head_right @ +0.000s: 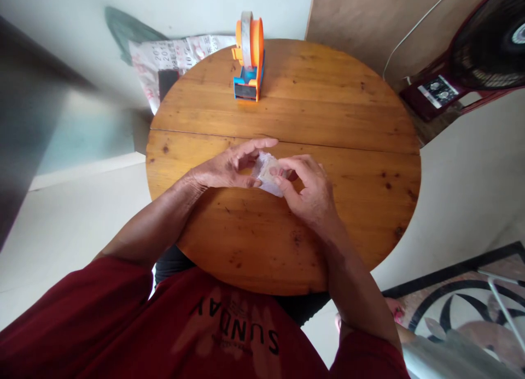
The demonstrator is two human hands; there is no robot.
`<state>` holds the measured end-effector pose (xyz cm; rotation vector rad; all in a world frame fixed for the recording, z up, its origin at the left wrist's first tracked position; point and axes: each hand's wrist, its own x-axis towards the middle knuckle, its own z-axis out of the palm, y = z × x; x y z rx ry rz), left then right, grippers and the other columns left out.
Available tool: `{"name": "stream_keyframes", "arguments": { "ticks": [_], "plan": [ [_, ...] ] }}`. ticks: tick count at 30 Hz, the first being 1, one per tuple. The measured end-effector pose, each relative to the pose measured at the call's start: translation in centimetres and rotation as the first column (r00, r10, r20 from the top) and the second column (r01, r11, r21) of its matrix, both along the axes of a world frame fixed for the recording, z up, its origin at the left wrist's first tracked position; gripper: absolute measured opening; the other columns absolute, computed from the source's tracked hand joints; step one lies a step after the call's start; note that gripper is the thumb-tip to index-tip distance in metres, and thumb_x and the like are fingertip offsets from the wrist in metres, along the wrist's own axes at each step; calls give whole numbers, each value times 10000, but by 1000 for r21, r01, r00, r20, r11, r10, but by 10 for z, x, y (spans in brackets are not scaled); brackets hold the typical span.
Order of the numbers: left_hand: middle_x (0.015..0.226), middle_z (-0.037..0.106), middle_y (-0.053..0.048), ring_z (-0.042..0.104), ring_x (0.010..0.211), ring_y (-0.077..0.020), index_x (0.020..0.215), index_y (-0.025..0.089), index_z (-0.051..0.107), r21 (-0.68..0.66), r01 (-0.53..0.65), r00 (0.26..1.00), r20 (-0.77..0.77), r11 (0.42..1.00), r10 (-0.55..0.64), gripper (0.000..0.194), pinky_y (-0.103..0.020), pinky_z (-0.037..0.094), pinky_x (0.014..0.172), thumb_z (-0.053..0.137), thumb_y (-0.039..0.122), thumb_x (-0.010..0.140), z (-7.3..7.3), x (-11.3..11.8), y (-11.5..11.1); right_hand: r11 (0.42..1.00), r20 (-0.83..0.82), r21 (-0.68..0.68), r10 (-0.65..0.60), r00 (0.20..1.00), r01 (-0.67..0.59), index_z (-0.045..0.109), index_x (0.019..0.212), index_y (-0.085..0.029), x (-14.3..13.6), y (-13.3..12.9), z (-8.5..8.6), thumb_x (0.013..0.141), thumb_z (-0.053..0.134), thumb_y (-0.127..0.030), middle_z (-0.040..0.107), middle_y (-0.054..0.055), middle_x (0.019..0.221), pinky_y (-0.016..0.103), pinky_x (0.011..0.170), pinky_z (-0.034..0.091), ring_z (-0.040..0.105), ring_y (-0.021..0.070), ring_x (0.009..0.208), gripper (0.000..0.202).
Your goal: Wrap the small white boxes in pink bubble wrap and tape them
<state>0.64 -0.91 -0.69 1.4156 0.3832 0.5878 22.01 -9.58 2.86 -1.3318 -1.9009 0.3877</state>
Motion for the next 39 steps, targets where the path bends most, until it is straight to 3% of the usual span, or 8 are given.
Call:
{"name": "stream_keyframes", "arguments": {
  "ticks": [7,17,20,24,28,35,39],
  "plan": [
    [1188,663,-36,641,1050,-169,1449,333,498,100,-14,1000,9,995,13,779,-315,520,942,824,259,745,-3,1,-1,996,134,86,1,991,-13,751,947,-289,5,4,-9,901,686,-322,718,33,982,377,802,506,673,204,872,87],
    [1205,673,-59,646,1088,-193,1431,281,520,55,-5,998,-60,998,9,802,-363,507,990,850,268,701,3,2,-5,973,324,229,-89,942,13,738,854,-266,3,1,-17,942,615,-278,721,20,890,350,750,439,615,171,762,151],
    [1219,666,-51,632,1118,-195,1446,295,504,59,20,998,-62,998,-16,807,-373,488,1026,830,248,709,3,2,-5,975,266,208,-137,954,81,701,801,-256,4,2,-17,934,592,-280,710,27,874,356,730,445,614,178,747,174],
    [1222,659,-41,626,1129,-193,1447,326,502,79,1,999,-38,997,2,803,-365,485,1027,820,216,718,3,1,-4,991,128,126,-58,990,41,709,920,-280,6,1,-6,902,620,-325,713,36,970,392,764,487,655,205,802,101],
    [1210,672,-51,637,1095,-197,1439,313,512,94,-25,999,-31,995,28,812,-364,499,998,841,233,701,2,1,-3,996,223,92,-18,975,-3,723,1018,-303,5,-1,0,883,653,-322,734,44,1046,432,831,472,677,251,941,153],
    [1248,643,-36,611,1138,-204,1438,303,498,134,-47,997,-56,990,55,780,-366,482,1021,786,205,719,-2,4,-6,997,312,69,22,950,-46,725,1031,-287,9,-1,-4,901,628,-293,751,34,1054,435,871,423,677,244,947,162],
    [1243,635,-36,605,1131,-197,1446,280,481,120,-52,997,-58,991,59,788,-359,476,1026,774,206,718,0,6,-9,991,349,127,-18,937,-28,724,984,-274,7,-1,-7,924,597,-286,762,27,1018,423,846,402,671,222,875,141]
  ]
}}
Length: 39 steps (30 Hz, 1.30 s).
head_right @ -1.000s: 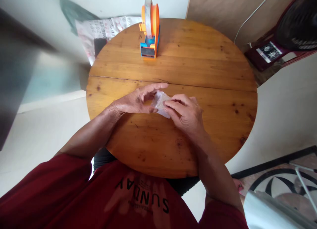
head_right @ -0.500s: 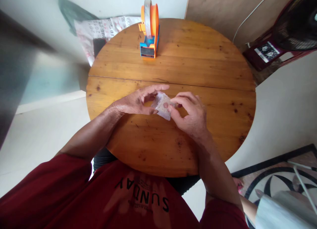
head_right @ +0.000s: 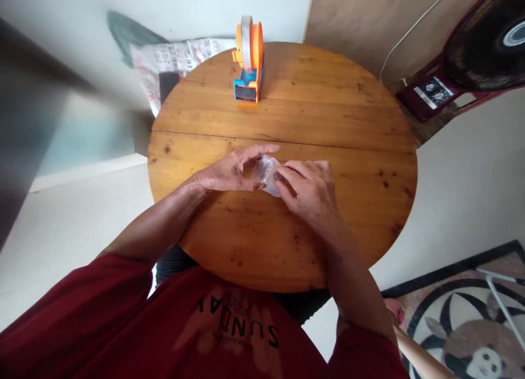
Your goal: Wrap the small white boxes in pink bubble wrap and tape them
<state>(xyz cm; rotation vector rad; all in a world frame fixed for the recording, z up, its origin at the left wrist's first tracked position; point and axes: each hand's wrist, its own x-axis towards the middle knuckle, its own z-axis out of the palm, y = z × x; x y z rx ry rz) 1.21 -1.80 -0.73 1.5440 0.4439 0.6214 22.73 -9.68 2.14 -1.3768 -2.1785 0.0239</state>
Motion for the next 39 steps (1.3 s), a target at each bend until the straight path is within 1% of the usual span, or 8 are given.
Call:
{"name": "stream_keyframes", "arguments": {
  "ticks": [6,11,15,22,26,30,36,39],
  "plan": [
    [1215,642,-37,600,1129,-193,1448,285,476,-4,-2,1000,-25,1000,2,792,-364,466,1041,757,195,713,1,1,-1,991,28,123,-64,998,60,707,890,-258,-6,1,-9,920,583,-224,774,8,926,394,792,393,666,187,769,133],
    [1197,637,7,609,1115,-177,1463,327,450,54,8,999,-43,999,-6,809,-344,478,1022,710,168,713,-4,1,1,992,-72,111,-56,996,64,683,869,-259,-6,1,-9,913,592,-220,777,3,921,384,804,430,704,194,809,108],
    [1232,646,-25,617,1118,-172,1477,292,440,64,2,998,-55,998,2,826,-327,482,1023,719,145,714,-5,1,1,997,-145,54,-55,988,64,660,862,-251,-6,0,-7,929,571,-228,773,14,905,391,833,452,711,202,834,114],
    [1279,645,-89,592,1238,-216,1463,255,463,-36,31,999,-20,999,-32,865,-367,449,1086,858,326,697,-4,1,1,998,-272,1,-59,961,62,643,853,-250,-6,-1,-1,942,557,-239,754,16,867,391,823,473,706,207,834,124],
    [1332,609,-125,580,1257,-230,1472,241,455,-91,-7,1000,4,996,7,864,-423,420,1113,847,435,726,-7,3,0,995,-406,-81,-89,909,62,664,874,-259,-5,-2,4,939,576,-261,748,14,867,387,785,515,702,209,812,110],
    [1423,556,-133,555,1285,-258,1490,269,447,-42,1,1000,-4,999,-1,900,-446,423,1111,860,421,705,-7,3,0,987,-546,-145,-139,826,70,666,866,-268,-1,0,5,946,562,-286,734,15,837,390,745,555,701,214,792,133],
    [1466,528,-122,529,1325,-287,1477,281,467,-1,48,999,11,999,-48,907,-444,414,1129,879,407,679,-1,1,1,992,-613,-102,-125,780,78,634,849,-269,11,14,-12,969,508,-325,712,27,820,409,706,558,690,228,797,182],
    [1456,540,-128,521,1340,-304,1463,266,480,3,38,999,25,999,-38,912,-462,401,1139,889,430,665,2,2,0,991,-678,-106,-131,723,81,633,839,-265,15,20,-21,962,517,-339,698,28,787,404,667,542,677,225,750,184]
  ]
}}
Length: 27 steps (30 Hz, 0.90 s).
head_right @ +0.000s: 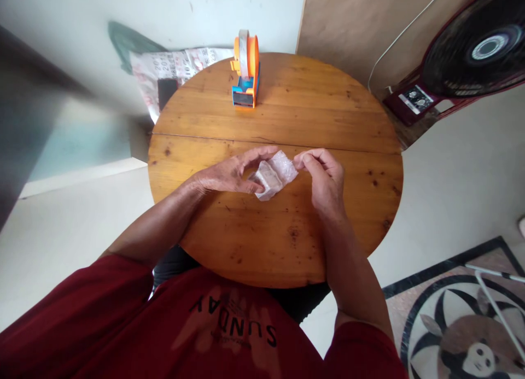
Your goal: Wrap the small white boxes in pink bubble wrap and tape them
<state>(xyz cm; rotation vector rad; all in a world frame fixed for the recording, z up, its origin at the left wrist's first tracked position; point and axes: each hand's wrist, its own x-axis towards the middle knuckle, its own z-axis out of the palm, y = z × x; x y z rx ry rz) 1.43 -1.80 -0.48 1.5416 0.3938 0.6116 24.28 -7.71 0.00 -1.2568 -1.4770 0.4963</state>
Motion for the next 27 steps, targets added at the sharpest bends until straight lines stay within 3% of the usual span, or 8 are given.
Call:
{"name": "stream_keyframes", "arguments": {
  "ticks": [3,7,10,13,19,27],
  "plan": [
    [1435,558,-134,514,1350,-314,1453,253,491,17,-11,1000,1,1000,11,911,-474,390,1142,895,434,658,4,0,0,1000,-70,11,-15,997,16,633,835,-264,4,4,-5,953,536,-356,700,28,787,392,633,529,667,215,706,179],
    [1407,588,-132,531,1324,-304,1433,250,521,59,8,1000,-7,998,-8,856,-448,412,1118,886,405,674,8,1,1,999,-33,38,5,999,-4,633,875,-261,9,7,-6,971,508,-396,713,40,823,382,620,525,672,213,720,207],
    [1392,600,-135,539,1308,-299,1430,246,527,109,23,999,-30,994,-20,821,-438,425,1100,870,373,695,7,1,2,1000,-159,5,11,987,-10,623,848,-253,13,9,-4,949,547,-384,714,38,834,387,654,527,671,209,737,182],
    [1394,588,-133,534,1308,-297,1430,242,522,181,19,996,-95,983,-2,805,-447,422,1100,858,348,706,4,-1,2,999,-363,-50,-19,932,1,621,795,-243,16,11,-1,888,622,-348,714,30,828,377,671,518,662,197,735,141],
    [1343,592,-119,569,1250,-276,1331,218,594,308,23,981,-190,951,38,636,-427,450,1076,821,364,755,3,-4,2,989,-516,-148,-59,855,-21,637,778,-249,22,12,3,874,647,-347,718,9,829,329,680,518,662,163,743,138],
    [1227,649,-103,632,1104,-228,1084,200,676,250,3,989,-142,968,33,405,-354,508,951,836,339,739,11,-4,1,971,-648,-240,-163,744,4,658,734,-229,29,19,2,800,713,-304,727,-3,804,273,644,507,652,135,727,114]
  ]
}}
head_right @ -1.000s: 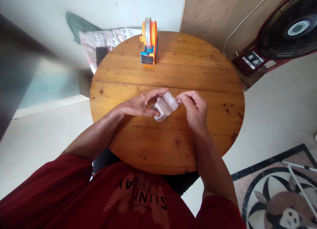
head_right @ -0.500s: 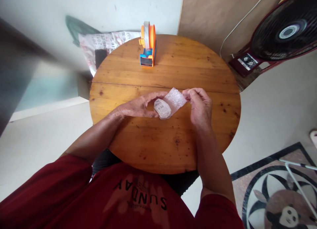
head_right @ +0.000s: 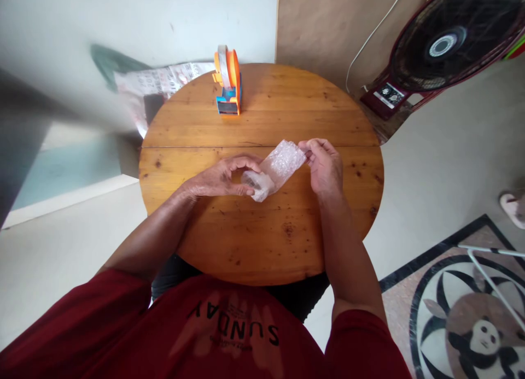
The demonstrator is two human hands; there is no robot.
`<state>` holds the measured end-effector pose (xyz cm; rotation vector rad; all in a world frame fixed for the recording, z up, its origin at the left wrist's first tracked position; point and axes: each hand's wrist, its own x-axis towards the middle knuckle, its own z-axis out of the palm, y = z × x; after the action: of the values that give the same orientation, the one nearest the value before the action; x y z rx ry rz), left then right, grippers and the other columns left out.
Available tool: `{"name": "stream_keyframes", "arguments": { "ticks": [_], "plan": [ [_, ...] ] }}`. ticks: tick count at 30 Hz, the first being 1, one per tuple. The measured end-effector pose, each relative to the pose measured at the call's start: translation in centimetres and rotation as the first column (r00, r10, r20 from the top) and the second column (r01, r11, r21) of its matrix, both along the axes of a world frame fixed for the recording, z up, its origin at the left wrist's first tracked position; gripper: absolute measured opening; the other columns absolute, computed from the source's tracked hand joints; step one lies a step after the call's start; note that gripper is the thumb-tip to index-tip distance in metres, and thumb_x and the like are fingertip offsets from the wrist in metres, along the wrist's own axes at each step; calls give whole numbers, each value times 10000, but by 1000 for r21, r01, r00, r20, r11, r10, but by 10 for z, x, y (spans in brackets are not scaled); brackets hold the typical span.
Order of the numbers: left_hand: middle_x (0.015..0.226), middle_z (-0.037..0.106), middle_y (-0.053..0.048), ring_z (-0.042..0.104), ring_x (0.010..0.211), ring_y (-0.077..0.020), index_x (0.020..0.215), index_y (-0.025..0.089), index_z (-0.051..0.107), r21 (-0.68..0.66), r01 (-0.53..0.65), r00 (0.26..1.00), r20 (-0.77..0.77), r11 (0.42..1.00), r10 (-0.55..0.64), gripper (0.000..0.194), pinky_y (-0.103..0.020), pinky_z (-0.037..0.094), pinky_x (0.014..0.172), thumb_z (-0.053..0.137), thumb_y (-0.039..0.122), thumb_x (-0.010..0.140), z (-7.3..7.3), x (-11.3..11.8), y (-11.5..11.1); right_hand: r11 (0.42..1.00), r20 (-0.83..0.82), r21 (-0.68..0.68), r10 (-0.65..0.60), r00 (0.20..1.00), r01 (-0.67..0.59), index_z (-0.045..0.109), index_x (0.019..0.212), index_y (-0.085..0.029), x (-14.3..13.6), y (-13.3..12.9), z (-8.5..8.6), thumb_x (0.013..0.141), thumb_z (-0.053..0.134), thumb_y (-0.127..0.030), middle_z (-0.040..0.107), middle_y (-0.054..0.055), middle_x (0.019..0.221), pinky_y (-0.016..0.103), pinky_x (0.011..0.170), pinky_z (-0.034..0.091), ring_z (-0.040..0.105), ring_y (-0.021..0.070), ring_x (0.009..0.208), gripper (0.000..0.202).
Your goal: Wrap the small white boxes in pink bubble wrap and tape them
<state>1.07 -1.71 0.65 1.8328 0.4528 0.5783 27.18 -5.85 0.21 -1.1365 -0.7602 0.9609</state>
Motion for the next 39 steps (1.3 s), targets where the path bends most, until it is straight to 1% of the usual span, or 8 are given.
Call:
{"name": "stream_keyframes", "arguments": {
  "ticks": [6,10,16,29,31,34,36,39],
  "plan": [
    [1293,611,-108,633,1013,-178,908,159,675,-87,-13,999,-35,996,9,290,-302,512,871,817,346,738,7,-4,0,999,-32,-33,-6,999,5,631,727,-235,6,5,-5,813,677,-278,712,2,795,298,680,517,661,151,759,107],
    [1277,616,-107,623,920,-144,839,144,663,-134,-18,997,-78,991,8,268,-281,510,811,818,330,726,8,-3,-1,999,22,-52,-9,1000,11,633,725,-261,11,6,-8,799,683,-364,722,12,819,291,543,456,626,162,692,136],
    [1118,668,-83,646,932,-163,938,160,680,-239,-27,1000,-13,971,25,281,-277,512,780,771,374,781,1,0,-2,997,21,-68,48,999,-46,616,699,-256,13,7,-6,746,702,-401,704,14,796,256,441,339,560,139,608,175],
    [938,742,-57,665,784,-160,1041,144,749,-239,-99,992,-101,966,77,323,-254,494,681,650,406,880,-10,10,-2,974,225,-220,113,968,-63,638,725,-226,14,12,12,742,679,-357,694,14,761,238,509,401,605,127,633,139],
    [975,749,-67,671,810,-167,1100,133,735,-260,-136,987,-120,956,108,330,-264,511,706,641,362,882,-12,12,-3,974,401,-217,26,916,67,653,781,-229,17,18,22,778,656,-356,702,19,783,251,536,422,622,142,664,127],
    [1044,745,-87,678,870,-184,1150,121,716,-277,-199,979,-104,940,176,362,-278,530,738,675,303,840,-17,15,-5,967,640,-46,-164,751,250,648,847,-249,7,13,40,838,607,-367,654,-2,734,282,570,440,595,149,642,125],
    [1070,738,-89,678,898,-189,1169,128,707,-286,-213,977,-54,934,206,403,-276,535,744,713,274,793,-20,18,-6,976,755,42,-171,633,213,639,823,-255,-12,-1,53,869,587,-379,623,-3,705,304,597,436,584,162,650,142],
    [1030,739,-71,678,861,-181,1138,163,710,-316,-165,978,67,934,196,394,-272,540,729,737,258,756,-23,22,-7,991,892,-18,-43,449,131,605,749,-259,-52,-24,61,841,660,-419,615,3,670,324,648,428,594,191,695,192]
  ]
}}
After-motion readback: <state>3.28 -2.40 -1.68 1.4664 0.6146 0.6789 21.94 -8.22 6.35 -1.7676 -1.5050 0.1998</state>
